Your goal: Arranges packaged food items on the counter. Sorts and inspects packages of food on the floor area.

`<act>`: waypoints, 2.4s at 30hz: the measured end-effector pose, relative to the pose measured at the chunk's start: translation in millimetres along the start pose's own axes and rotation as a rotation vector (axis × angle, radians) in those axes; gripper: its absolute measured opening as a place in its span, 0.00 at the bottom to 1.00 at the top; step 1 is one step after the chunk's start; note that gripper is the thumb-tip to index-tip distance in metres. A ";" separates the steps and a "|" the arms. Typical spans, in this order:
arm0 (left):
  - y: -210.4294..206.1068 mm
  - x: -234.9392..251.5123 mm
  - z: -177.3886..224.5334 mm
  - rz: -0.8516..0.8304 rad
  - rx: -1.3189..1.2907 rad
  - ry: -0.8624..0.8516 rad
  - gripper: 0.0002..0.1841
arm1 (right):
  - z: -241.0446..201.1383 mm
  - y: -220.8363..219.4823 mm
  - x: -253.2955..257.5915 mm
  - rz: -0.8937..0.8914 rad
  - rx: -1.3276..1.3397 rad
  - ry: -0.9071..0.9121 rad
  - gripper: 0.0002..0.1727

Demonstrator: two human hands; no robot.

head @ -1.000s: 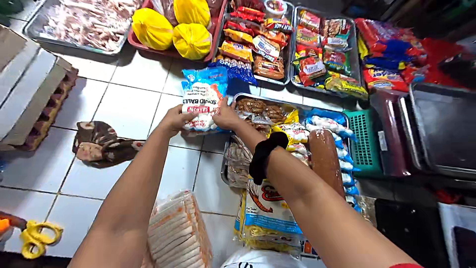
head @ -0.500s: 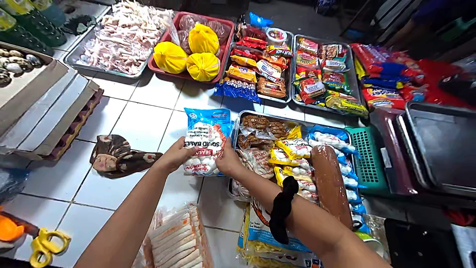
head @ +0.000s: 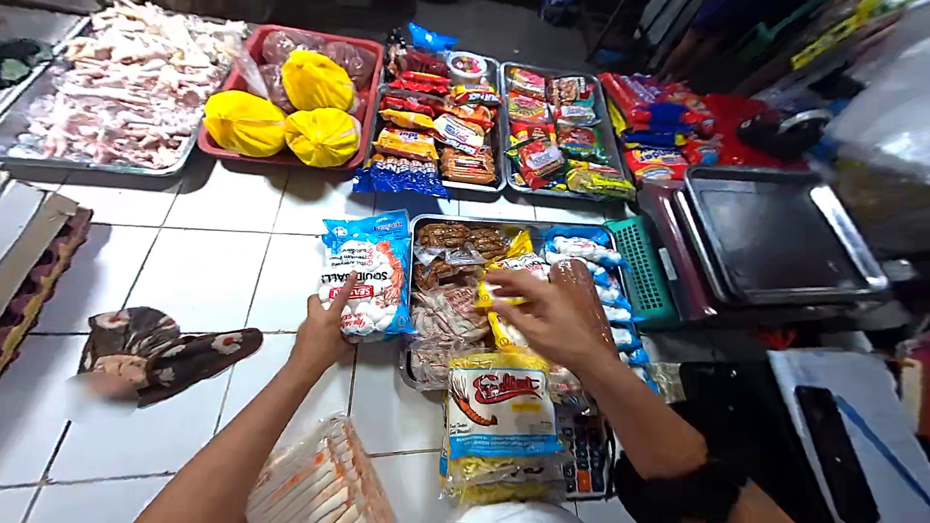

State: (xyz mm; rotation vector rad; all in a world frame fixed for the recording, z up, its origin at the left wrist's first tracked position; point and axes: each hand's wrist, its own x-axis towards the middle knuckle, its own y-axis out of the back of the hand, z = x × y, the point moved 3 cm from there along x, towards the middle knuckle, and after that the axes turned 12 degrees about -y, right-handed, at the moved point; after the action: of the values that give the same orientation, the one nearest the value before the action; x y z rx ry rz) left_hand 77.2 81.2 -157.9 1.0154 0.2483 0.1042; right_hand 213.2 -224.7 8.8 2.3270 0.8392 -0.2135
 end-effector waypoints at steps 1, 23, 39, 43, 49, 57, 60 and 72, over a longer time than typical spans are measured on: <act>2.7 8.9 -1.2 -0.016 0.006 -0.013 0.65 | 21.0 21.0 -8.9 0.155 -0.027 -0.026 0.19; -50.0 172.8 216.4 -0.364 0.268 -0.389 0.52 | 88.9 132.5 6.2 0.040 0.168 -0.325 0.55; -39.9 177.7 235.4 -0.848 0.314 -0.339 0.47 | 92.0 42.4 197.2 -0.184 -0.729 -0.123 0.60; -39.4 172.8 236.6 -0.840 0.307 -0.324 0.47 | 94.6 36.7 191.4 -0.148 -0.759 -0.151 0.66; -20.8 172.4 219.8 -0.744 0.084 -0.429 0.41 | 111.3 97.2 160.0 -0.033 -0.582 -0.166 0.54; 2.0 164.6 160.8 -0.470 0.174 -0.213 0.35 | 136.3 125.6 91.5 0.080 -0.470 -0.230 0.27; 7.6 174.2 168.4 -0.547 0.169 -0.128 0.37 | 120.8 105.3 69.7 0.036 -0.539 -0.283 0.25; 27.0 32.7 161.5 0.267 -0.074 -0.693 0.17 | 140.6 93.8 -163.8 0.602 -0.359 0.106 0.17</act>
State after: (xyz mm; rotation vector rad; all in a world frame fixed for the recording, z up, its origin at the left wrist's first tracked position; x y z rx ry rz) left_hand 150.5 -31.6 -59.0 0.9503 -0.5197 -0.0010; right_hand 152.0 -451.9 5.9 2.1437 0.1706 0.2980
